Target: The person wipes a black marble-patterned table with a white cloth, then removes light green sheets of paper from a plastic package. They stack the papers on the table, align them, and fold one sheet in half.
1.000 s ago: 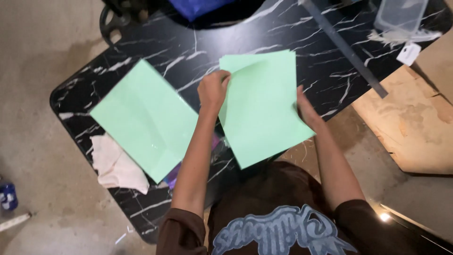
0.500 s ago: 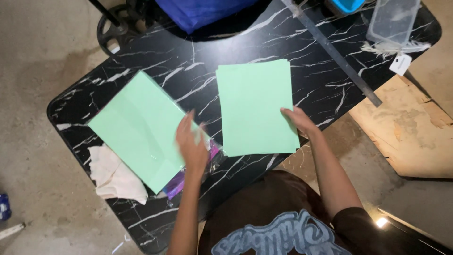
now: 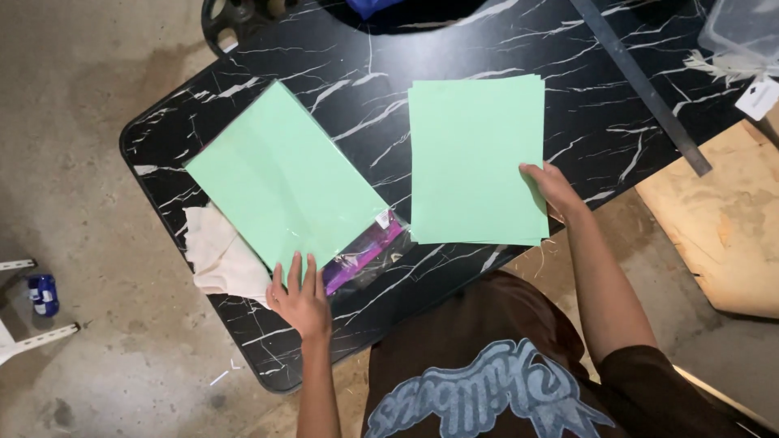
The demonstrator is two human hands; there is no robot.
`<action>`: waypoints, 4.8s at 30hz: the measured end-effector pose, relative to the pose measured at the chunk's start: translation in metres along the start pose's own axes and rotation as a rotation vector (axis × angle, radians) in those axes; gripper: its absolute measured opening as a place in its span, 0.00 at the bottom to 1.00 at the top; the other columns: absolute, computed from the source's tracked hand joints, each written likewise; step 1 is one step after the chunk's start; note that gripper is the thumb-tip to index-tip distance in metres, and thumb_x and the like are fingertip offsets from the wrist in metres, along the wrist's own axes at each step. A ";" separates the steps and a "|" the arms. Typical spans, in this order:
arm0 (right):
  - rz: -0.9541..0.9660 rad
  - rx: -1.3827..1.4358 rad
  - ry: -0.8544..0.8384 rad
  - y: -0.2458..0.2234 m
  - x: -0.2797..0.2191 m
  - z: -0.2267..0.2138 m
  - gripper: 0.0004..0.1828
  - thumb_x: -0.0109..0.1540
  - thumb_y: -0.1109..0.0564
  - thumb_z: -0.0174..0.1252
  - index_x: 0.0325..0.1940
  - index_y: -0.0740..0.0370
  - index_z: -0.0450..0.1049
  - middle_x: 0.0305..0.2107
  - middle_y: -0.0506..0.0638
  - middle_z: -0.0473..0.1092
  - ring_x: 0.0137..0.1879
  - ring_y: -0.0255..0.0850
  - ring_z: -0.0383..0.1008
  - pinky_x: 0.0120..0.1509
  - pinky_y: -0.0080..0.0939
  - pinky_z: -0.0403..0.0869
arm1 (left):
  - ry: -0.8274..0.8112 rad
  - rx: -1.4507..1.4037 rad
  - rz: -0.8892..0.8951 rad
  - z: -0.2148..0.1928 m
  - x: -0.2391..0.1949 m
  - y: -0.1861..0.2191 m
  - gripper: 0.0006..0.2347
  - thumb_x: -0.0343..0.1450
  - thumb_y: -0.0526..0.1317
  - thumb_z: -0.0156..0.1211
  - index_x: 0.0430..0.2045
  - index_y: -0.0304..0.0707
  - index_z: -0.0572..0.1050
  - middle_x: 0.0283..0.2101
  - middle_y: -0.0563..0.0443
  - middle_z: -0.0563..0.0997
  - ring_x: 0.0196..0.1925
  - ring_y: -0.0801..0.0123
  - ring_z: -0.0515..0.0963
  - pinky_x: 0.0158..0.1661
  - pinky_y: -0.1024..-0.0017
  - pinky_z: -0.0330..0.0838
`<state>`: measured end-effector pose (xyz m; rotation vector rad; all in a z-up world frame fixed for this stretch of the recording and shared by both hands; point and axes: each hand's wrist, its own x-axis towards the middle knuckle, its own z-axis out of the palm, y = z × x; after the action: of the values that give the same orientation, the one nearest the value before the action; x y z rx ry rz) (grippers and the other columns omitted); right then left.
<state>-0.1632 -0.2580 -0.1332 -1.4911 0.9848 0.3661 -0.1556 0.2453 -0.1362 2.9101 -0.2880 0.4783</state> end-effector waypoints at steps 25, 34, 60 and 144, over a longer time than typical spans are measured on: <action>0.009 0.128 -0.017 -0.003 0.000 0.001 0.27 0.67 0.46 0.49 0.66 0.65 0.63 0.55 0.65 0.70 0.59 0.54 0.75 0.62 0.56 0.76 | 0.075 -0.390 -0.122 -0.001 0.002 -0.015 0.22 0.62 0.49 0.71 0.43 0.34 0.77 0.57 0.34 0.74 0.63 0.44 0.69 0.62 0.53 0.59; -0.144 0.250 0.021 0.004 0.000 0.013 0.27 0.69 0.52 0.49 0.70 0.66 0.61 0.60 0.59 0.69 0.66 0.47 0.70 0.68 0.46 0.71 | -0.106 -0.711 -0.820 0.014 0.094 -0.021 0.31 0.71 0.53 0.62 0.63 0.27 0.67 0.60 0.32 0.76 0.61 0.46 0.77 0.62 0.56 0.68; -0.249 -0.234 0.158 -0.062 0.119 -0.215 0.27 0.67 0.49 0.56 0.70 0.56 0.67 0.52 0.54 0.74 0.53 0.43 0.75 0.56 0.46 0.73 | 0.055 -0.739 -0.592 0.031 0.141 0.216 0.30 0.59 0.44 0.79 0.54 0.28 0.74 0.49 0.36 0.82 0.50 0.50 0.83 0.52 0.59 0.74; -0.257 0.019 -0.021 -0.054 0.165 -0.298 0.19 0.69 0.48 0.55 0.56 0.63 0.76 0.41 0.49 0.77 0.42 0.34 0.77 0.48 0.36 0.75 | 0.168 -0.046 0.079 0.069 -0.094 0.279 0.10 0.69 0.42 0.74 0.43 0.53 0.85 0.50 0.60 0.84 0.50 0.71 0.77 0.55 0.68 0.58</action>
<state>-0.1208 -0.5997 -0.1577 -1.5714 0.7656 0.1867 -0.2835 -0.0230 -0.1918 2.7998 -0.3856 0.7141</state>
